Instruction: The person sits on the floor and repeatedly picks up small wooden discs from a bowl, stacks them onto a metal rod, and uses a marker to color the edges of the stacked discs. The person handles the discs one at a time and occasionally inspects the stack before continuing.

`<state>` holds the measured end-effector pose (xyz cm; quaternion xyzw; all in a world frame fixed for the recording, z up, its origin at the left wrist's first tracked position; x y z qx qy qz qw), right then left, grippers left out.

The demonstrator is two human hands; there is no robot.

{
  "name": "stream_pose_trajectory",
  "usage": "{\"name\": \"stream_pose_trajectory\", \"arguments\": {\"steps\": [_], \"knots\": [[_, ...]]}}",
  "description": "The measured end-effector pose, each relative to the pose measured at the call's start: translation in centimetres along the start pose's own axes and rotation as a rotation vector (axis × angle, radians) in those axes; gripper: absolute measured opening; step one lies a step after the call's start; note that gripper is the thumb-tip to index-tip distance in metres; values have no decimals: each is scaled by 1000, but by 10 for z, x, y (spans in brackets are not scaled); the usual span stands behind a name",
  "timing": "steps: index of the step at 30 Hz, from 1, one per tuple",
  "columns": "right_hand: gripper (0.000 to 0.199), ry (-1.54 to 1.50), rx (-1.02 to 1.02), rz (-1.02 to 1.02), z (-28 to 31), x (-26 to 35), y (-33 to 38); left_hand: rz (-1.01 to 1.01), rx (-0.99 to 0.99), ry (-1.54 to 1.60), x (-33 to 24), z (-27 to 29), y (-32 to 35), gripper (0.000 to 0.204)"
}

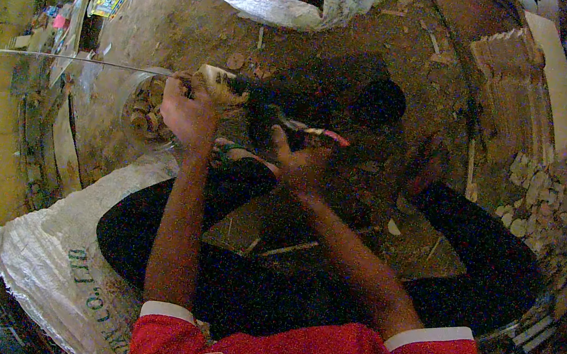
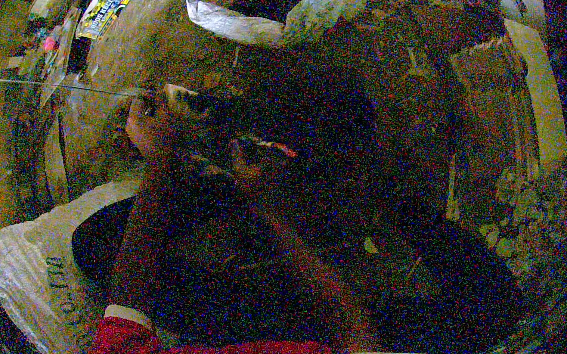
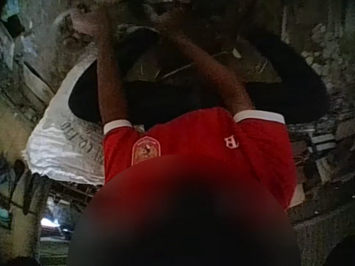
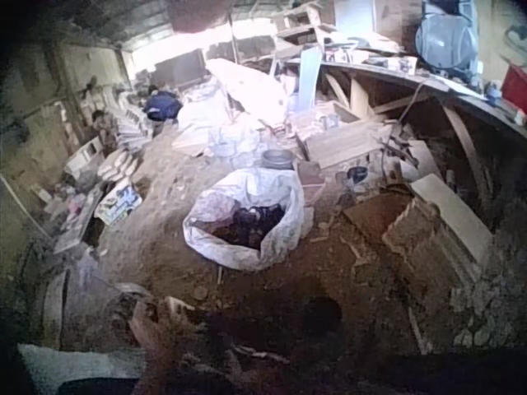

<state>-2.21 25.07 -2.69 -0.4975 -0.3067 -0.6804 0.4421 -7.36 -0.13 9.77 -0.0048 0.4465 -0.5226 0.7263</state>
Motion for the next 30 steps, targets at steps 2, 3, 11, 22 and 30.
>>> {"name": "stream_pose_trajectory", "arguments": {"steps": [2, 3, 11, 22, 30], "knots": [[33, 319, -56, 236, 7, 31, -3, -6, 7, 15, -1, 0, 0, 24], [32, 666, -129, 443, 3, 51, -8, -81, 5, 66, -9, 0, 2, 24], [36, 33, 16, -23, -7, -7, -7, -206, -27, -70, -26, -5, 7, 22], [40, 69, 127, -54, -18, 9, -30, -141, 19, -177, -17, -9, 9, 29], [36, 102, 41, 33, -8, 1, 13, -181, 48, -129, -19, 3, 5, 33]]}}
Point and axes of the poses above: each hand's wrist, its own y-axis away from the middle knuckle, its own z-axis out of the back of the hand, x = y × z, the point moved 10 cm from there along -y, towards the middle knuckle, and after that the axes turned 14 degrees about y, right-handed, at the moved point
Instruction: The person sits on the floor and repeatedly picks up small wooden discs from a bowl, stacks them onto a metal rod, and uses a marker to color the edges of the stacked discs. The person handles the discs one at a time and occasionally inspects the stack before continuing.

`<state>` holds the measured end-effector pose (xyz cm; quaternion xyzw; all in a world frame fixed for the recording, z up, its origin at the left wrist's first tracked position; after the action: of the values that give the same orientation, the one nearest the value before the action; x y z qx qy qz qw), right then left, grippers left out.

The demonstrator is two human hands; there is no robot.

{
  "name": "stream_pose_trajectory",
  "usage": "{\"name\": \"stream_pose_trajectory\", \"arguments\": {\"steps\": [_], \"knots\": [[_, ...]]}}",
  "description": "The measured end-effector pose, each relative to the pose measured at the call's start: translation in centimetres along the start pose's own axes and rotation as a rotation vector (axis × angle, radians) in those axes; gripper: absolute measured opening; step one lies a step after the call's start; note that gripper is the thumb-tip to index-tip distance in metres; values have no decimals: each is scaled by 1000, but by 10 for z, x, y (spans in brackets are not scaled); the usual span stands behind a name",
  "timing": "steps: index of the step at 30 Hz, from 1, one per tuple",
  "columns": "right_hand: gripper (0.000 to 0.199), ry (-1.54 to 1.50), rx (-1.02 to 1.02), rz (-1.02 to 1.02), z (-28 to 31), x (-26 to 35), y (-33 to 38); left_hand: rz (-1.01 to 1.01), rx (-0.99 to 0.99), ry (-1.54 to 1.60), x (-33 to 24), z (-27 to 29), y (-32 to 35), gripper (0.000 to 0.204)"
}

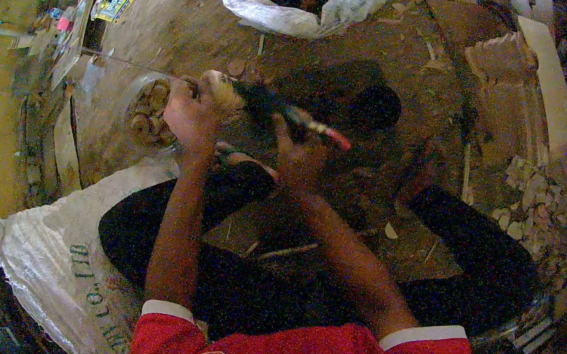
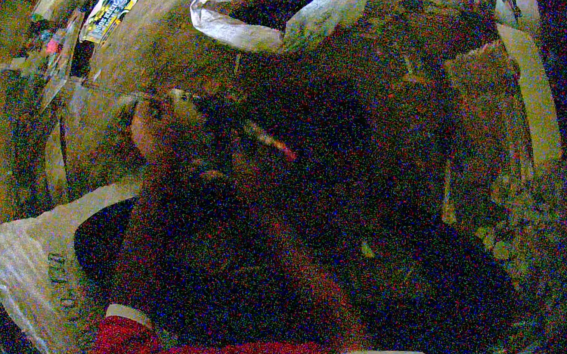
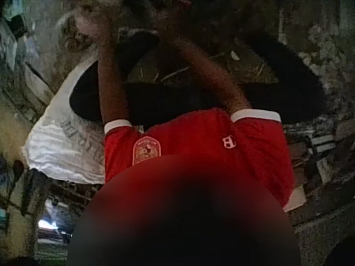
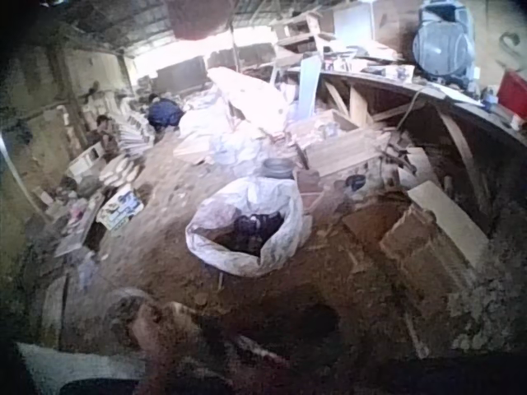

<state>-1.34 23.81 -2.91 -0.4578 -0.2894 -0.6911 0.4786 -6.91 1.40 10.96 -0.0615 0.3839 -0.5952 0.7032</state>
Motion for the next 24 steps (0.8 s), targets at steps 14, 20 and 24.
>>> {"name": "stream_pose_trajectory", "arguments": {"steps": [14, 20, 24], "knots": [[34, 171, 142, -358, -28, -211, -9, 54, -51, -128, 47, -14, -4, 42], [34, -133, 112, -100, -64, -120, -10, 177, 10, -213, 98, -35, -1, 50], [34, 14, 93, -228, -48, -180, -30, 167, -71, -249, 124, -30, -2, 51]]}}
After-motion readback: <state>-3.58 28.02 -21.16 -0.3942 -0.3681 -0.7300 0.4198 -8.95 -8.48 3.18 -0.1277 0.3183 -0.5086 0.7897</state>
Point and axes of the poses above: each hand's wrist, its own y-axis away from the middle knuckle, its own z-axis out of the back of the hand, x = y × z, the point moved 10 cm from there along -y, towards the middle knuckle, and after that the axes turned 14 degrees about y, right-handed, at the moved point
